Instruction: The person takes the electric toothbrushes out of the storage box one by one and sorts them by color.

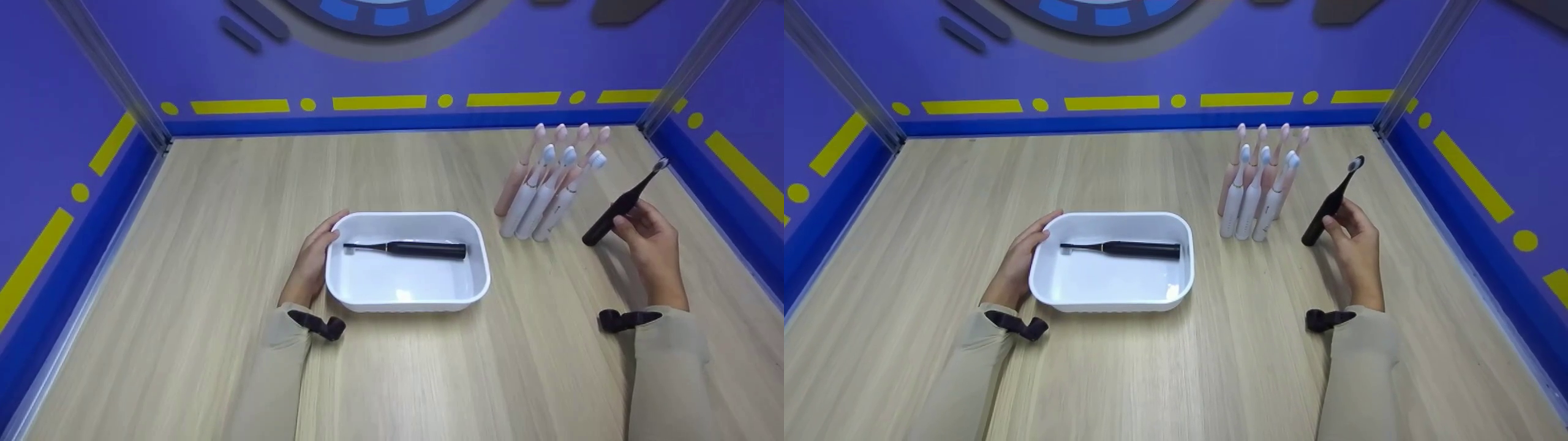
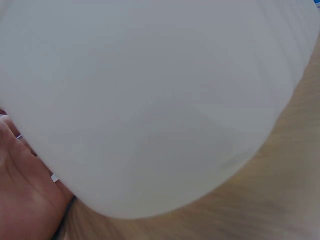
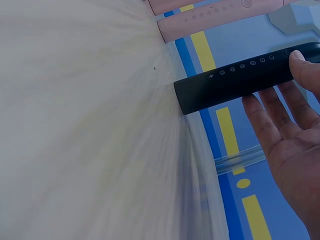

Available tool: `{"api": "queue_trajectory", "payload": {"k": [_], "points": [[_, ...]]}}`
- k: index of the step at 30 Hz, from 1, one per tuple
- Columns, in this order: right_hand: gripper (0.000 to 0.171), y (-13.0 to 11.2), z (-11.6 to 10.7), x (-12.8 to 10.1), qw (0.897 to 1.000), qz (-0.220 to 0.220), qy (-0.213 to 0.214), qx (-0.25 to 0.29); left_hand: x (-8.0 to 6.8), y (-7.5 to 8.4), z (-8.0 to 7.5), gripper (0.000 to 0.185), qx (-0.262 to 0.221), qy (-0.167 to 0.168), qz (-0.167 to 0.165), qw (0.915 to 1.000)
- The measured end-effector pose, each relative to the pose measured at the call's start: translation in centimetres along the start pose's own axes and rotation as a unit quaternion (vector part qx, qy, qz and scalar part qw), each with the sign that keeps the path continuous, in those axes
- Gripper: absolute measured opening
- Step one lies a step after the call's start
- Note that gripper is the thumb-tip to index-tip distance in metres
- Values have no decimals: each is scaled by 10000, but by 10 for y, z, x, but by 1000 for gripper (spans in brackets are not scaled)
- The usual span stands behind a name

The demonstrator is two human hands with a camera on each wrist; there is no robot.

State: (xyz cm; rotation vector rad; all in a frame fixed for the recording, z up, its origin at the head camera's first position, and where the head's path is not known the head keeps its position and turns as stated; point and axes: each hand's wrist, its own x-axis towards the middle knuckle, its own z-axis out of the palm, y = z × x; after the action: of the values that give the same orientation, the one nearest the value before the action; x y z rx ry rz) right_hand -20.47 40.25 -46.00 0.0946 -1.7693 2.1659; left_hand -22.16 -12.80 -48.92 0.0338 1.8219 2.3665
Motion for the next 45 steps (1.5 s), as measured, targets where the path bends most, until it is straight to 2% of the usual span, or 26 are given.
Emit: {"api": "queue_trajectory", "payload": {"k": [11,29,31,39,45], "points": [[38,1,3,-2,9998,-187,13,-98,1,0,0,46,20,-19,-6,10000],[38,0,2,-1,9999,-31,-21,162,0,1,0,46,67,5,-38,10000],[40,-2,2,-2,9999,4,37,118,0,0,0,46,61,-7,-16,10000],[49,-12,6,-3,9964,59,595,-597,-1,1,0,47,-54,-15,-22,10000],[50,-20,12,-3,9930,73,1118,-378,-1,1,0,46,-18,25,-49,10000]]}}
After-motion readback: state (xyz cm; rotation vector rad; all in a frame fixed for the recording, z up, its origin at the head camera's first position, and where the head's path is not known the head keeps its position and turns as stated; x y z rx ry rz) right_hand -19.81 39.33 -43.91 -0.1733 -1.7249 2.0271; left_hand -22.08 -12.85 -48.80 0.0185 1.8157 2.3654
